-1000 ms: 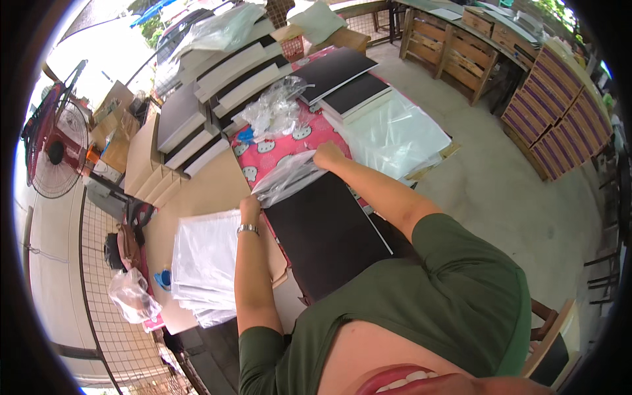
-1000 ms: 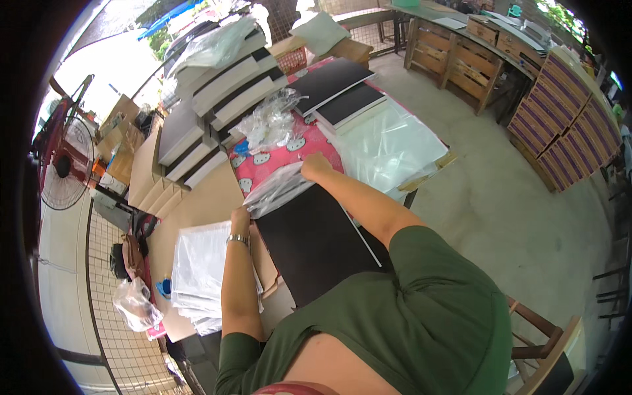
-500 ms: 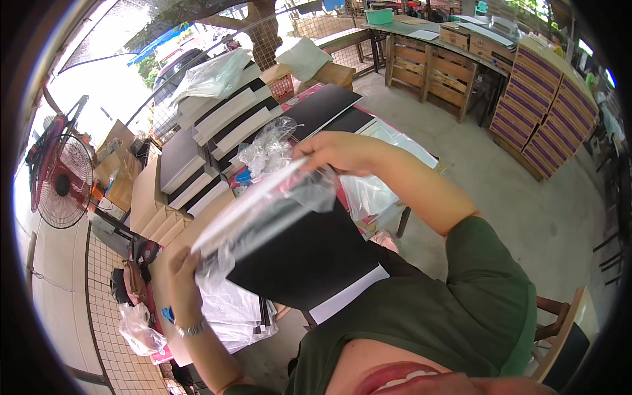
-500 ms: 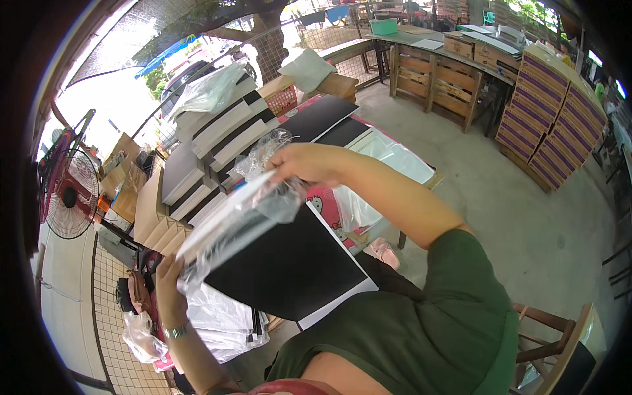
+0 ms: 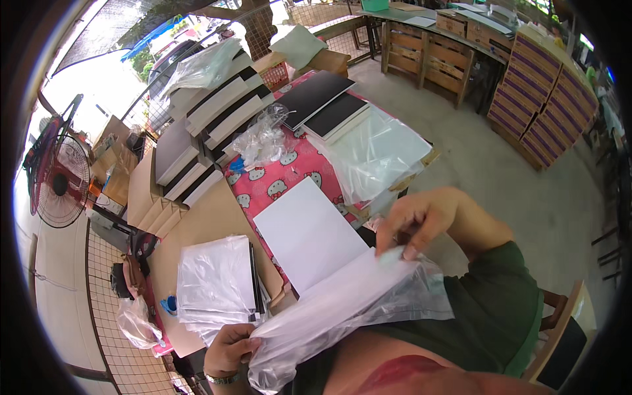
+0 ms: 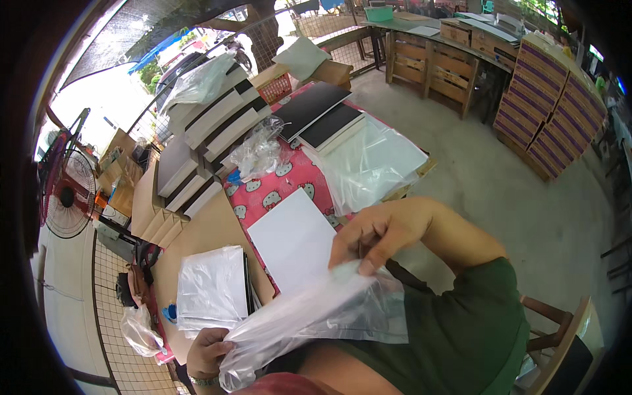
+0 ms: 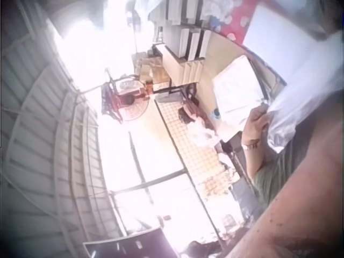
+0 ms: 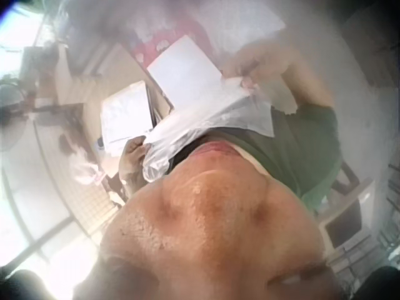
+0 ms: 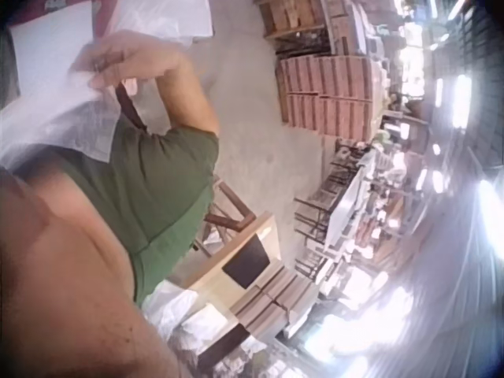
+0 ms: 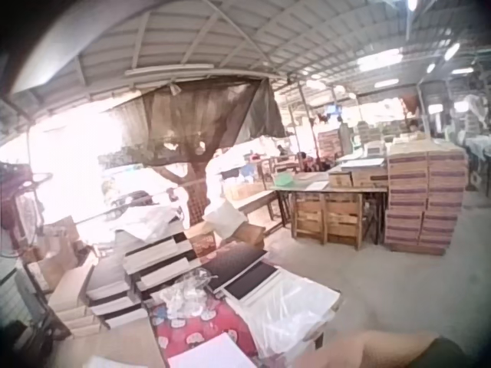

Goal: The person places black rectangular boards and white papers into plastic bags by hand, repeating this process for several items and stacking them on a table.

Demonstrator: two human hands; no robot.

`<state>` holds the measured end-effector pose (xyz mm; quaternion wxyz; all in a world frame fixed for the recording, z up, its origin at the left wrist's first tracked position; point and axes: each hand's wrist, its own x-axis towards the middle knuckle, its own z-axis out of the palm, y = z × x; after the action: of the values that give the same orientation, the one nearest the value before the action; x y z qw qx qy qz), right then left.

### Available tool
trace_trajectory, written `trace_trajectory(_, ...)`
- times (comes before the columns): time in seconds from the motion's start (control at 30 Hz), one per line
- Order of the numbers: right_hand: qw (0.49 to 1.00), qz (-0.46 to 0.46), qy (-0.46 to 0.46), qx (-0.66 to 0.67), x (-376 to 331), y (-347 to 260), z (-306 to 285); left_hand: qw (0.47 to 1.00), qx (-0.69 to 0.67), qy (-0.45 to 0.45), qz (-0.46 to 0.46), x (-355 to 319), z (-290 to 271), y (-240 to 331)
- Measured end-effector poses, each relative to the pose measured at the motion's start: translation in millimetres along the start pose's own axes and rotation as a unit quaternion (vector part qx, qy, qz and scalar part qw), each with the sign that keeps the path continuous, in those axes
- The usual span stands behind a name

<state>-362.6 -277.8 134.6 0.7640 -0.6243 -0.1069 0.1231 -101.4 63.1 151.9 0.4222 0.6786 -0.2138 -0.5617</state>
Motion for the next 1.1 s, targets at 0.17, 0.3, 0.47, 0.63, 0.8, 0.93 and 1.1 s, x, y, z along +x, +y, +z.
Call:
trace_trajectory(0.17,0.998,0.022,0.051,-0.010,-4.7,31.7,-13.6,0.999,0.007,0.031,-0.016,16.8,18.7,-5.5)
trace_trajectory(0.3,0.988,0.043,0.056,0.139,5.7,105.1,-49.3,0.992,-0.088,0.036,-0.084,62.1,10.0,-42.7)
trace_trajectory(0.47,0.958,0.070,0.081,0.266,19.9,208.5,-76.0,0.974,-0.214,-0.010,-0.066,126.5,9.1,-98.1)
trace_trajectory(0.63,0.955,0.132,0.176,0.199,19.7,242.3,-99.4,0.948,-0.300,-0.001,-0.103,190.4,-11.7,-185.1)
trace_trajectory(0.8,0.943,0.140,0.255,0.163,5.9,273.4,-122.4,0.950,-0.307,0.039,-0.027,207.1,2.8,-194.1)
trace_trajectory(0.93,0.892,0.205,0.388,-0.109,-3.9,283.1,-121.0,0.958,-0.266,0.077,0.079,197.4,17.2,-184.4)
trace_trajectory(1.1,0.976,-0.021,0.143,-0.161,-0.5,128.0,-38.8,0.943,-0.147,0.108,0.279,136.7,25.8,-162.6)
